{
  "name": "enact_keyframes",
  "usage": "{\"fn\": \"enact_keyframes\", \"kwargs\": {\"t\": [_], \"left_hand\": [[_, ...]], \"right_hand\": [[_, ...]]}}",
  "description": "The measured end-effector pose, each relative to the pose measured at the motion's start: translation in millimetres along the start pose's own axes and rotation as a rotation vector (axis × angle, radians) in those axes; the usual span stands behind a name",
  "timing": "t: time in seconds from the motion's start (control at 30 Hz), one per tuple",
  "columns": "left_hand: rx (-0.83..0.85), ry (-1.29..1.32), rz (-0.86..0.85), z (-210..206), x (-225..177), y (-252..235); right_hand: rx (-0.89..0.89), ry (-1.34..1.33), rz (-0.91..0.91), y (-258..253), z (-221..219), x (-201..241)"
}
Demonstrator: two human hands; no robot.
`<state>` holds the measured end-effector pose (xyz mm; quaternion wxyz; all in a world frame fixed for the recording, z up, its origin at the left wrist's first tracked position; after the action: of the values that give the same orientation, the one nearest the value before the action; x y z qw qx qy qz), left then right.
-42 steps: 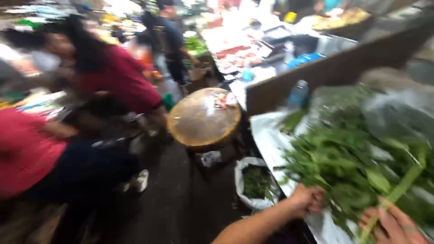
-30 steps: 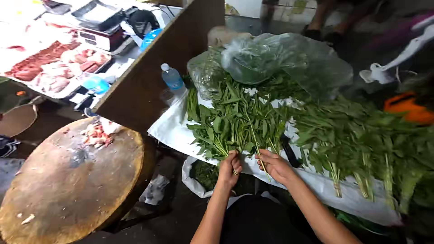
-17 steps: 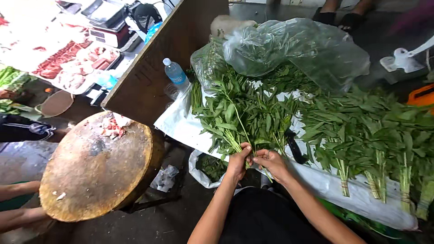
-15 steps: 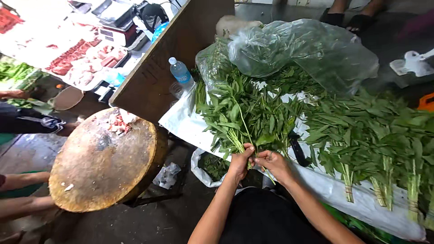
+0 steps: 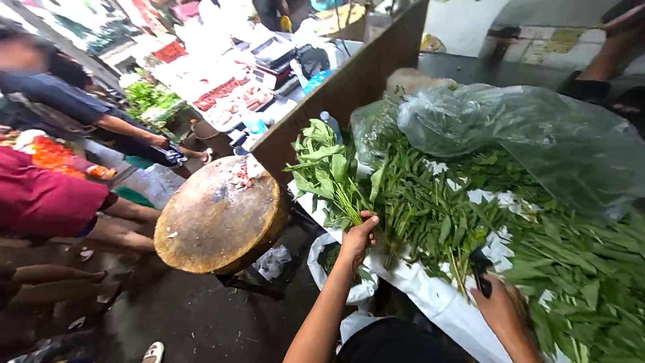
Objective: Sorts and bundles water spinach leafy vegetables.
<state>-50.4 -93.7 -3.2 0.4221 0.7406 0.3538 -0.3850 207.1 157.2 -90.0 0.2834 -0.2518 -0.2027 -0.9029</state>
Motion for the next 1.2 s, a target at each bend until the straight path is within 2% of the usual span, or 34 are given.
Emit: {"fn": "enact_keyframes", "kwargs": {"t": [0.07,0.2,0.33,0.47,0.53,0.67,0.73,0.83,0.9,1.0,1.1,1.17,1.2], "left_hand": [[-0.030,-0.028,-0.061,5,-18,-4],[-0.097,-0.035,-0.178,8,-46,-10],[-0.174,-0.031,-0.281,11,-57,-23],[-0.217,-0.015,-0.334,9,-59,-33],[-0.223,-0.020,-0.345,2,-57,-35],[-0.219,-0.038,-0.354,-12,-49,-42],[-0.223,-0.031,-0.352,-16,-42,-47],[-0.250,0.013,-0.339,-19,-33,-56],[-0.260,0.017,-0.338,-20,-28,-58],[-0.262,0.014,-0.347,-22,-24,-61],[-0.238,0.002,-0.350,-28,-21,-63],[-0.209,0.003,-0.349,-31,-20,-64],[-0.196,0.014,-0.359,-33,-22,-64]], "right_hand": [[0.043,0.052,-0.012,-4,-10,-21],[0.086,0.062,-0.083,-23,-19,-34],[0.097,-0.214,-0.227,-3,10,-32],[0.095,-0.535,-0.024,52,38,18],[0.132,-0.577,0.050,61,25,50],[0.413,-0.449,-0.124,25,-19,86],[0.407,-0.539,-0.220,7,-22,83],[0.274,-0.703,-0.265,-12,3,71],[0.171,-0.676,-0.174,-7,34,78],[0.061,-0.651,0.052,19,81,122],[-0.043,-0.842,0.369,51,109,176],[-0.031,-0.913,0.481,69,80,190],[0.057,-0.852,0.420,72,45,182]]}}
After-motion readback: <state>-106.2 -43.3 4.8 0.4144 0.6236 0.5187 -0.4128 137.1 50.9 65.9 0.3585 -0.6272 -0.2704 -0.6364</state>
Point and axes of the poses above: each hand's wrist, its own y-axis away from the middle knuckle, its own z-axis out of the back of the hand, x = y × z, the point moved 7 cm from there along -y, towards the middle knuckle, and after that the axes turned 1 degree about -z, right-handed, at the moved point
